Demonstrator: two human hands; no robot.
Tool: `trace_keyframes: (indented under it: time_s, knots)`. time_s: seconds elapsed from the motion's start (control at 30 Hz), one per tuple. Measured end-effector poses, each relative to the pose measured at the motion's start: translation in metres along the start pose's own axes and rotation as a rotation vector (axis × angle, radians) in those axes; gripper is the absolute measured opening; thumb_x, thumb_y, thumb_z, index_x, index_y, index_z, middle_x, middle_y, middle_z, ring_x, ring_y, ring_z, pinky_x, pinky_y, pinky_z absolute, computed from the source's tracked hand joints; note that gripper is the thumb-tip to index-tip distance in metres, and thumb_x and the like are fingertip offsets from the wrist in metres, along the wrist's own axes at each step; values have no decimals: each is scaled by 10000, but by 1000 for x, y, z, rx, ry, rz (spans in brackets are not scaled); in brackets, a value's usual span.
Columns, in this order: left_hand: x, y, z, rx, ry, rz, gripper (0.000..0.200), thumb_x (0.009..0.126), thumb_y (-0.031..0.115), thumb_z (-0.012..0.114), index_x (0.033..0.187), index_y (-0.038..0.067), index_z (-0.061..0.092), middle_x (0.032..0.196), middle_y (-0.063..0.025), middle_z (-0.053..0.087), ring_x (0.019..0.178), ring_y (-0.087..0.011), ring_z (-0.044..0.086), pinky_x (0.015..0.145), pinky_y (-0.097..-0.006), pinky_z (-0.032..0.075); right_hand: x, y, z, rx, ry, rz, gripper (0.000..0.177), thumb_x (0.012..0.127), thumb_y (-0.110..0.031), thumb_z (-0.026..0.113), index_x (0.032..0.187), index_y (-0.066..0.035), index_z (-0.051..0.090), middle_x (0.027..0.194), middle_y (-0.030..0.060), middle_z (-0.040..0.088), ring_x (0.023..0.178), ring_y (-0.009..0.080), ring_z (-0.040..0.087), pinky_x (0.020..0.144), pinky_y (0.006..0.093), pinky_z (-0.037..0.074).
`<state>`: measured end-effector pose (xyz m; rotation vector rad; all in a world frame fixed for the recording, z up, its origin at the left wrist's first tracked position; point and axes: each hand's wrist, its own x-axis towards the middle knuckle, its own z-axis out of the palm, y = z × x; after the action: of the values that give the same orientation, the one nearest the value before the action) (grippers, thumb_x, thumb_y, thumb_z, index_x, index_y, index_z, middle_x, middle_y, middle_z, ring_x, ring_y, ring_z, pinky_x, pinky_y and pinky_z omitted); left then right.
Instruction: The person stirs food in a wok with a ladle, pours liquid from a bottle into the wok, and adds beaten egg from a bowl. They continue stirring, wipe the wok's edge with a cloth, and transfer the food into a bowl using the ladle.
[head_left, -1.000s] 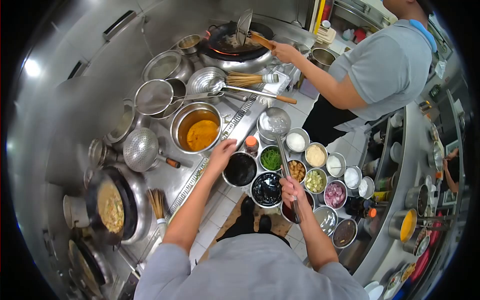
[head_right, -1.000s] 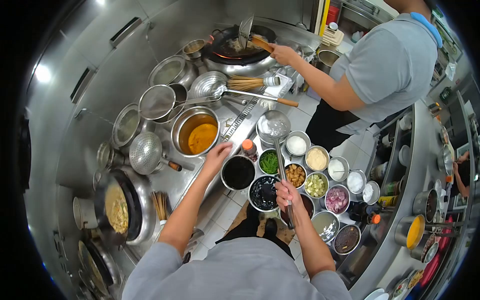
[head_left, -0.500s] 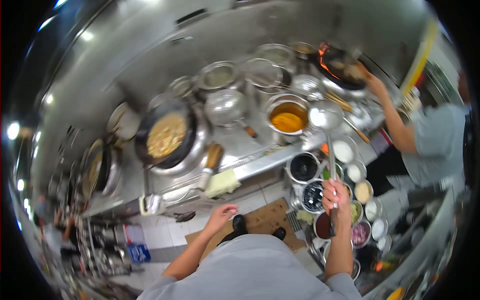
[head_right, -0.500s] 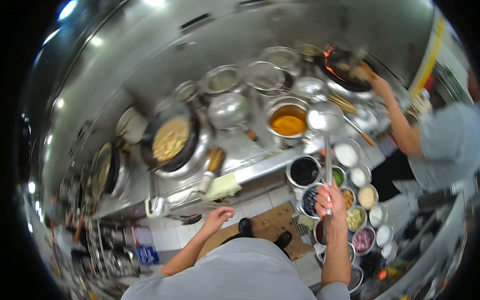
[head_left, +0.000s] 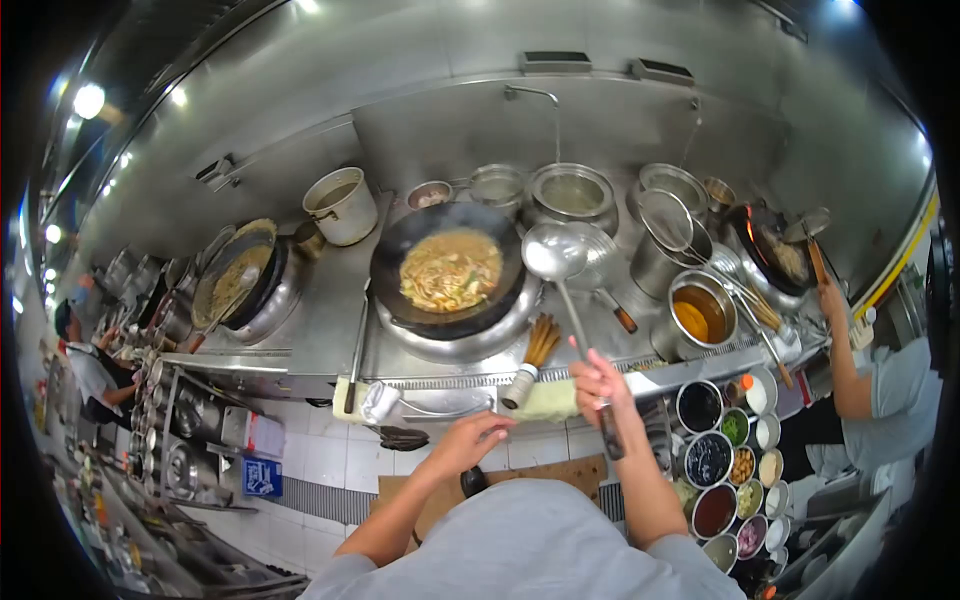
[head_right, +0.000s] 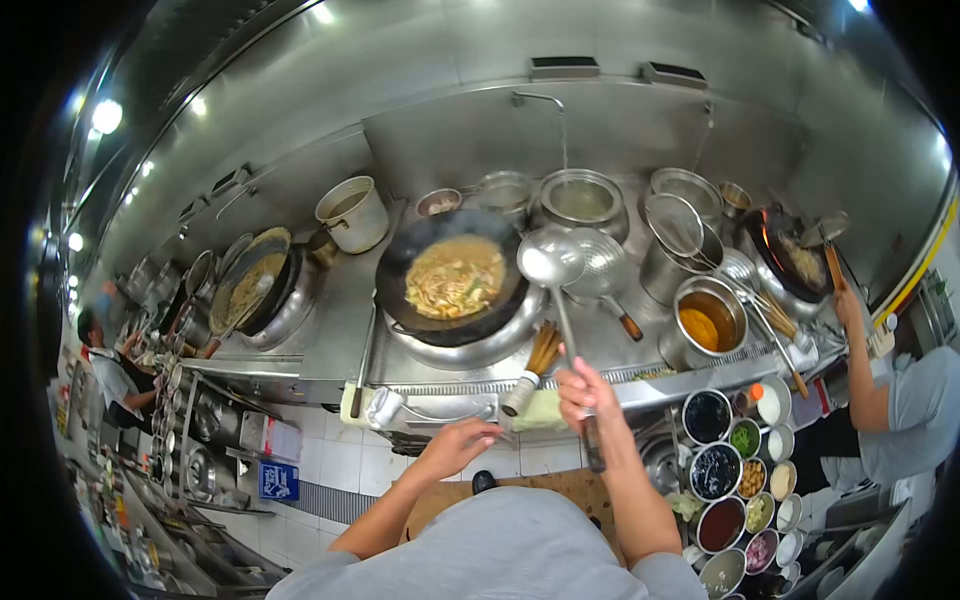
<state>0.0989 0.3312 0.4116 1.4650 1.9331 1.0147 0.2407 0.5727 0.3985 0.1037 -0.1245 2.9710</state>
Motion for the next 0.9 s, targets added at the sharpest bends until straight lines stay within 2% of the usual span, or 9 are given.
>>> trace_keyframes:
  time_s: [0.17,0.23,0.3,0.37,0.43,0.57,0.7,0.77,0.9]
  knots:
    - [-33,-43,-85,-107,199,6,230,912,129,575,1113,43,646,1019,-103,651,955,-239,628,828,-336,499,101,55,-30,53,8,85,318,1021,-243,413,1284,-77,483,690,-21,412,439,32,402,402,243,430]
    - [-43,-55,-108,-149,233,2,218,909,118,579,1095,30,651,1014,-102,656,951,-231,626,818,-329,497,135,78,-39,-96,117,115,286,1014,-224,429,1242,-73,514,694,-25,409,443,24,397,401,233,427]
    - [-52,-61,-128,-139,242,-121,223,897,118,596,1099,40,649,1039,-106,649,977,-260,619,829,-328,493,161,76,-38,-92,234,179,179,987,-296,496,1013,-133,564,611,-71,376,425,27,351,370,212,323]
    - [-57,-74,-140,-114,276,-85,222,894,115,597,1096,40,651,1037,-106,649,974,-259,619,823,-327,492,183,88,-51,-76,216,159,255,997,-238,476,1193,-94,555,651,-47,398,408,21,359,369,212,371]
    - [-62,-82,-144,-94,313,-56,221,892,112,598,1093,41,653,1035,-107,649,971,-258,619,817,-325,491,198,104,-58,-248,268,115,291,1002,-235,465,1227,-63,529,667,-37,403,427,18,378,372,216,377]
    - [-79,-96,-145,-145,411,-155,215,886,109,607,1085,52,662,1023,-107,658,947,-257,626,799,-320,491,224,83,-77,-107,227,304,227,984,-268,505,1154,-128,561,636,-47,385,419,37,345,370,221,334]
    - [-95,-92,-141,-91,490,-255,213,879,90,611,1082,51,664,1006,-110,668,909,-259,641,776,-320,501,236,95,-71,-243,261,226,222,982,-261,507,1103,-90,582,667,-38,400,447,27,380,376,221,356]
    - [-101,-81,-140,-66,517,-304,211,877,84,611,1078,48,664,1007,-111,669,905,-260,643,774,-322,505,246,70,-88,-109,169,335,190,970,-280,531,1096,-156,600,663,-46,404,442,25,372,376,226,332]
    - [-109,-70,-140,13,524,-423,208,873,87,614,1069,44,666,1011,-111,669,916,-265,645,792,-331,507,256,83,-91,-224,247,194,211,979,-301,517,1112,-157,596,660,-51,394,440,17,371,379,211,350]
